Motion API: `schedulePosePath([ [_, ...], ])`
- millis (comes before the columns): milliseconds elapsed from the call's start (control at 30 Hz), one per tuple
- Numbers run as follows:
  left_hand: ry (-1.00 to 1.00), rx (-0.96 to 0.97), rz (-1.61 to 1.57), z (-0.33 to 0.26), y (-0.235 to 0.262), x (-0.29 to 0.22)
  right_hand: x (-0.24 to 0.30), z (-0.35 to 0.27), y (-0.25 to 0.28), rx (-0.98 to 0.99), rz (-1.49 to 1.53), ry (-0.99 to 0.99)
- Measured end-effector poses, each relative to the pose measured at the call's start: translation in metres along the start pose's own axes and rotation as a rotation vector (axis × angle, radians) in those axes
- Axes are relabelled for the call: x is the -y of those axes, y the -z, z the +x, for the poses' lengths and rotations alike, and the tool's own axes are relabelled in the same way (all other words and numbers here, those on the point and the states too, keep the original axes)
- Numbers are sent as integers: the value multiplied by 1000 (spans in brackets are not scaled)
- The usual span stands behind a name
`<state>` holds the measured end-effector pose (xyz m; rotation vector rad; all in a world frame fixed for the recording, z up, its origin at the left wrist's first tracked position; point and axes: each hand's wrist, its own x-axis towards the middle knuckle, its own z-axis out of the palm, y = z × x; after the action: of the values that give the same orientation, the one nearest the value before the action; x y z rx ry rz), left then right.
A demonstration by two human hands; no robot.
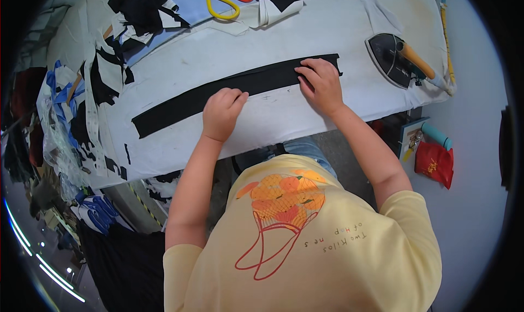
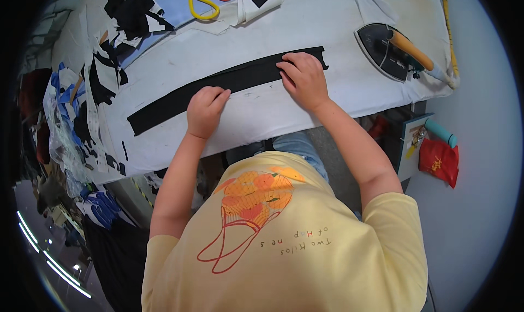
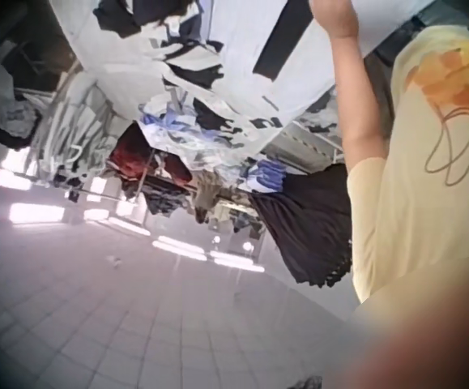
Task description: Ironing and preparing strips of black fabric for sewing.
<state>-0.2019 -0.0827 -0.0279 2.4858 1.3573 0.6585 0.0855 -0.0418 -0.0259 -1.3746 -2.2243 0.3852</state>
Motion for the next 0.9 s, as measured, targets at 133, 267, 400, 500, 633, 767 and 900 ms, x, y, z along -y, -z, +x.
schedulePosePath([
  [133, -107, 34, 135, 7, 3, 0, -4, 2, 1, 10, -7, 107],
  [267, 62, 138, 105, 19, 2, -5, 6, 8, 4, 22, 81, 108],
  [400, 210, -59, -6, 19, -2, -7, 6, 15, 6, 58, 98, 122],
  [500, 181, -70, 64, 23, 8, -11, 0, 16, 2, 83, 73, 132],
  [633, 189, 85, 131, 5, 15, 5, 5, 29, 9, 78, 50, 157],
  [767, 155, 82, 126, 0, 22, 16, 6, 37, 12, 74, 29, 197],
  [900, 148, 80, 110, 7, 28, 16, 5, 38, 11, 70, 31, 211],
])
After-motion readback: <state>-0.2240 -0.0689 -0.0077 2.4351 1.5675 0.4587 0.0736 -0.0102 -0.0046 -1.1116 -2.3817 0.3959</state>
